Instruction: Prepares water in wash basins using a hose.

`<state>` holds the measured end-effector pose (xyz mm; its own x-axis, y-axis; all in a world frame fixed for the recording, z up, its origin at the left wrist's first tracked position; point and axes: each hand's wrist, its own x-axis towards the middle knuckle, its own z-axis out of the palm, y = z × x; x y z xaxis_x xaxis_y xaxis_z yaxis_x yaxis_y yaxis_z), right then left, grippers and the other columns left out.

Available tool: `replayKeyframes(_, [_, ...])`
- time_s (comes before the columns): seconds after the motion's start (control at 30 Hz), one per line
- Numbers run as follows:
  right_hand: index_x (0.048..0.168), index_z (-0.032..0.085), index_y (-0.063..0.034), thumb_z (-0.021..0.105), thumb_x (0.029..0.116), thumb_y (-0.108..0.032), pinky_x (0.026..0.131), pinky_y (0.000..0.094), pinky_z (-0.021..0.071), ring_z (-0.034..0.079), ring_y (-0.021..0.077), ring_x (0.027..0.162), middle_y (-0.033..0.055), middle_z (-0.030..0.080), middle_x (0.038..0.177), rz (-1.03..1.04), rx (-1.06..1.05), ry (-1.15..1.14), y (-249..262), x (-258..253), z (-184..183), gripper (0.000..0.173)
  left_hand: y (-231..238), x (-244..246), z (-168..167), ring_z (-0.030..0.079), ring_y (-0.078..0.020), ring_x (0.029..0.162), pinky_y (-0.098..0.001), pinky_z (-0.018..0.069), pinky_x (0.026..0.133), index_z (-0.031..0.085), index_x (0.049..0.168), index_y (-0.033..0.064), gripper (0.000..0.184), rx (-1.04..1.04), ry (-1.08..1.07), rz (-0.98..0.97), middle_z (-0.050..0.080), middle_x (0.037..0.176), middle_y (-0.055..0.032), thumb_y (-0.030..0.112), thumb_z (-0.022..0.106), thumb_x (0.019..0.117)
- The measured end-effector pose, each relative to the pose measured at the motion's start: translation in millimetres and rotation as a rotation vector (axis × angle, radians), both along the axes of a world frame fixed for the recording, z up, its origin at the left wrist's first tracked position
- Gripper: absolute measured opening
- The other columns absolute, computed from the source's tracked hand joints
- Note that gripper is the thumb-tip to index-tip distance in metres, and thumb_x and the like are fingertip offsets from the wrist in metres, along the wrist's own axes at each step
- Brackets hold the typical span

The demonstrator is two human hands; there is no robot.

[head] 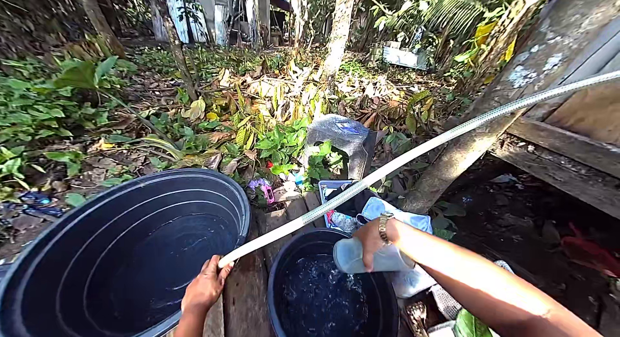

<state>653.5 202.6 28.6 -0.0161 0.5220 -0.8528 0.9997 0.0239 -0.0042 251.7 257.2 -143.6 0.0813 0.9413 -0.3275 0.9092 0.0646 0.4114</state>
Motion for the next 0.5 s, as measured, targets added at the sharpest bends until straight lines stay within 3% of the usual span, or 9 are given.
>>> replayKeyframes(0.1, [0.116, 0.068, 0.0031, 0.085, 0.0823, -0.040, 0.089, 0.0600, 0.0484, 0.065, 0.0373, 0.104, 0.0240, 0.068, 0.110, -0.066, 0.088, -0.007, 6, 35, 21, 0.057, 0, -2, -2, 0.063, -0.0429, 0.122, -0.0667, 0.0495, 0.096, 0.056, 0.139, 0.0130, 0.049, 0.005, -0.002, 0.003, 0.060, 0.141, -0.0182, 0.049, 0.053, 0.1057])
replayKeyframes(0.17, [0.126, 0.066, -0.0010, 0.080, 0.0854, -0.047, 0.095, 0.0633, 0.0478, 0.064, 0.0391, 0.114, 0.0240, 0.067, 0.119, -0.088, 0.143, -0.084, 11, 50, 34, 0.063, 1, -2, -3, 0.063, -0.0428, 0.122, -0.0670, 0.0490, 0.097, 0.056, 0.139, 0.0133, 0.049, 0.005, -0.006, 0.006, 0.059, 0.142, -0.0183, 0.049, 0.052, 0.1056])
replayKeyframes(0.2, [0.126, 0.066, -0.0014, 0.077, 0.0865, -0.050, 0.094, 0.0627, 0.0484, 0.064, 0.0387, 0.114, 0.0233, 0.067, 0.119, -0.098, 0.186, -0.128, 13, 55, 38, 0.063, 1, -3, -3, 0.063, -0.0424, 0.122, -0.0669, 0.0490, 0.097, 0.056, 0.139, 0.0130, 0.049, 0.004, -0.006, 0.007, 0.059, 0.142, -0.0182, 0.049, 0.052, 0.1057])
replayKeyframes(0.27, [0.121, 0.065, 0.0032, 0.074, 0.0883, -0.050, 0.094, 0.0621, 0.0472, 0.063, 0.0395, 0.114, 0.0250, 0.066, 0.118, -0.177, 0.276, -0.153, 23, 67, 39, 0.063, 2, -4, -3, 0.063, -0.0422, 0.122, -0.0669, 0.0487, 0.097, 0.056, 0.139, 0.0125, 0.050, -0.002, -0.002, 0.009, 0.059, 0.143, -0.0180, 0.049, 0.052, 0.1057])
replayKeyframes(0.33, [0.129, 0.060, 0.0081, 0.077, 0.0879, -0.046, 0.099, 0.0631, 0.0451, 0.061, 0.0425, 0.120, 0.0293, 0.063, 0.125, -0.312, 0.385, -0.141, 32, 73, 41, 0.070, 1, -4, -3, 0.063, -0.0425, 0.122, -0.0669, 0.0488, 0.097, 0.056, 0.139, 0.0119, 0.050, 0.002, -0.001, 0.014, 0.059, 0.142, -0.0187, 0.048, 0.053, 0.1057])
replayKeyframes(0.43, [0.157, 0.032, 0.0029, 0.079, 0.0872, -0.050, 0.113, 0.0651, 0.0343, 0.040, 0.0484, 0.143, 0.0332, 0.037, 0.156, -0.343, 0.475, -0.268, 37, 57, 41, 0.099, 1, -3, -2, 0.063, -0.0428, 0.122, -0.0667, 0.0487, 0.097, 0.056, 0.140, 0.0113, 0.049, -0.001, 0.003, 0.012, 0.060, 0.141, -0.0192, 0.047, 0.052, 0.1061])
replayKeyframes(0.47, [0.158, 0.032, 0.0025, 0.080, 0.0860, -0.051, 0.113, 0.0676, 0.0302, 0.035, 0.0512, 0.145, 0.0344, 0.033, 0.158, -0.275, 0.511, -0.273, 35, 49, 32, 0.101, 2, -3, -2, 0.063, -0.0430, 0.122, -0.0665, 0.0490, 0.097, 0.056, 0.140, 0.0114, 0.049, -0.004, 0.001, 0.012, 0.060, 0.141, -0.0192, 0.047, 0.052, 0.1062])
replayKeyframes(0.5, [0.155, 0.037, 0.0031, 0.081, 0.0854, -0.049, 0.113, 0.0701, 0.0299, 0.037, 0.0538, 0.143, 0.0360, 0.036, 0.155, -0.175, 0.555, -0.206, 28, 38, 18, 0.097, 2, -4, -2, 0.064, -0.0428, 0.121, -0.0662, 0.0493, 0.097, 0.056, 0.139, 0.0117, 0.049, -0.006, 0.003, 0.012, 0.060, 0.141, -0.0187, 0.047, 0.052, 0.1062])
